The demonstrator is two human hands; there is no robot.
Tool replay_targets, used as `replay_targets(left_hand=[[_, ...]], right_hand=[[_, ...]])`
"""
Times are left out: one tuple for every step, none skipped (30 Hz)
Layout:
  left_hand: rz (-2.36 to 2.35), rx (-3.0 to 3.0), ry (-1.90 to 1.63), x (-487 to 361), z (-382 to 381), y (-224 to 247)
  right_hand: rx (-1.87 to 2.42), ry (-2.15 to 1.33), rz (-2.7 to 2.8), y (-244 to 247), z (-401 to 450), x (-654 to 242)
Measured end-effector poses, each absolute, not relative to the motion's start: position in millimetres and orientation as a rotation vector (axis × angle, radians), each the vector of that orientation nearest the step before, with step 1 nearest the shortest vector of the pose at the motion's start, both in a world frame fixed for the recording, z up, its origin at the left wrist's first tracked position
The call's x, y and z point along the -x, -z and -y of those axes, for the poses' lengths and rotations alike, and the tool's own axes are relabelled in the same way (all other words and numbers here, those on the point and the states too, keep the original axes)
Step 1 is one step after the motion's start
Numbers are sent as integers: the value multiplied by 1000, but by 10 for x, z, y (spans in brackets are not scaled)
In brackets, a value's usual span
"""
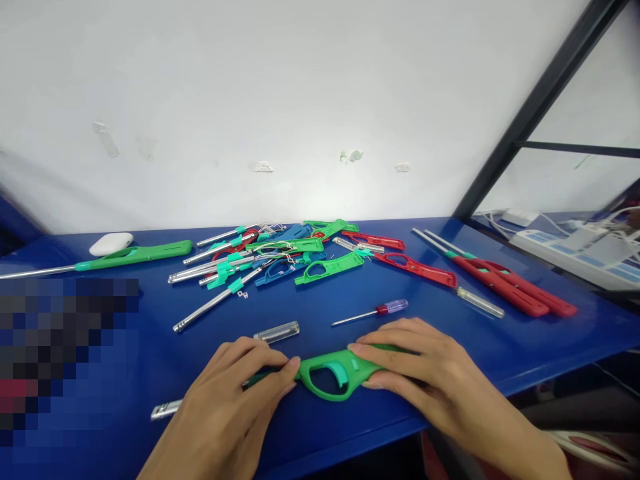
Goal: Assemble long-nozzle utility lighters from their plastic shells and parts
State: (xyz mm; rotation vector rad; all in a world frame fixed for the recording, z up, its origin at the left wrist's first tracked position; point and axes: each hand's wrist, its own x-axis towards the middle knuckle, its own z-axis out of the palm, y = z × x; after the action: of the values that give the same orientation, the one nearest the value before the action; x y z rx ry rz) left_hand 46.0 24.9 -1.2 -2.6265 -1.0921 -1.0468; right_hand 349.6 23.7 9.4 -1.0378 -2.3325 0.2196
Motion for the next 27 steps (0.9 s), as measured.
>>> replay_targets(left_hand=[[1093, 2616, 1047, -457, -246, 15], [1095, 2598, 1040, -452, -242, 21], [1095, 2577, 1022, -443, -235, 31], [1094, 2554, 1000, -432, -228, 44], [1093, 2541, 967, -418, -219, 61], [1090, 2530, 945, -401, -208, 80], [1087, 2532, 924, -383, -197, 101], [1090, 2540, 902, -364, -183, 121], [1091, 2554, 884, -345, -168, 138], [1097, 2566, 870, -329, -150, 151], [1101, 2573, 862, -314, -131, 159], [1111, 2576, 858, -303, -112, 162], [1125, 2583, 849, -295, -94, 163], [1136, 2589, 843, -289, -79, 161], [1146, 2595, 831, -286, -68, 161], [1156, 2599, 814, -284, -62, 164], [1159, 2601, 799, -282, -62, 170], [1153, 2595, 796, -282, -67, 178], [1136, 2597, 789, -284, -76, 188], [1113, 2599, 792, -288, -89, 197], [1089, 2606, 800, -297, -103, 201], [1066, 2615, 820, -310, -118, 199], [1047, 2623, 850, -327, -131, 190], [1042, 2635, 870, -348, -142, 176], [1044, 2635, 893, -369, -149, 157], [1026, 2635, 912, -388, -153, 137], [1006, 2636, 912, -404, -153, 119]], right_hand=[[1046, -241, 2323, -90, -236, -3493], [1057, -266, 2308, -91, -235, -3489], [1073, -298, 2291, -93, -232, -3486], [1090, -330, 2272, -97, -228, -3483], [1105, -363, 2257, -102, -225, -3480], [1115, -392, 2247, -106, -222, -3476], [1120, -414, 2244, -109, -219, -3470], [1126, -427, 2246, -111, -216, -3463], [1131, -433, 2252, -112, -214, -3452], [1134, -433, 2259, -114, -212, -3437], [1144, -435, 2263, -117, -210, -3418], [1154, -436, 2263, -121, -208, -3396], [1159, -432, 2260, -127, -206, -3371], [1156, -423, 2258, -133, -204, -3344], [1141, -405, 2256, -139, -202, -3318], [1118, -384, 2253, -143, -201, -3293], [1090, -362, 2249, -145, -200, -3271], [1064, -341, 2245, -144, -199, -3252], [1045, -325, 2239, -140, -198, -3238], [1032, -310, 2233, -133, -196, -3229], [1019, -290, 2226, -123, -194, -3224], [1006, -261, 2223, -111, -191, -3223], [988, -224, 2219, -99, -188, -3225], [967, -187, 2216, -88, -185, -3229], [949, -156, 2214, -79, -182, -3233], [933, -134, 2212, -72, -180, -3236], [923, -120, 2212, -68, -178, -3239]])
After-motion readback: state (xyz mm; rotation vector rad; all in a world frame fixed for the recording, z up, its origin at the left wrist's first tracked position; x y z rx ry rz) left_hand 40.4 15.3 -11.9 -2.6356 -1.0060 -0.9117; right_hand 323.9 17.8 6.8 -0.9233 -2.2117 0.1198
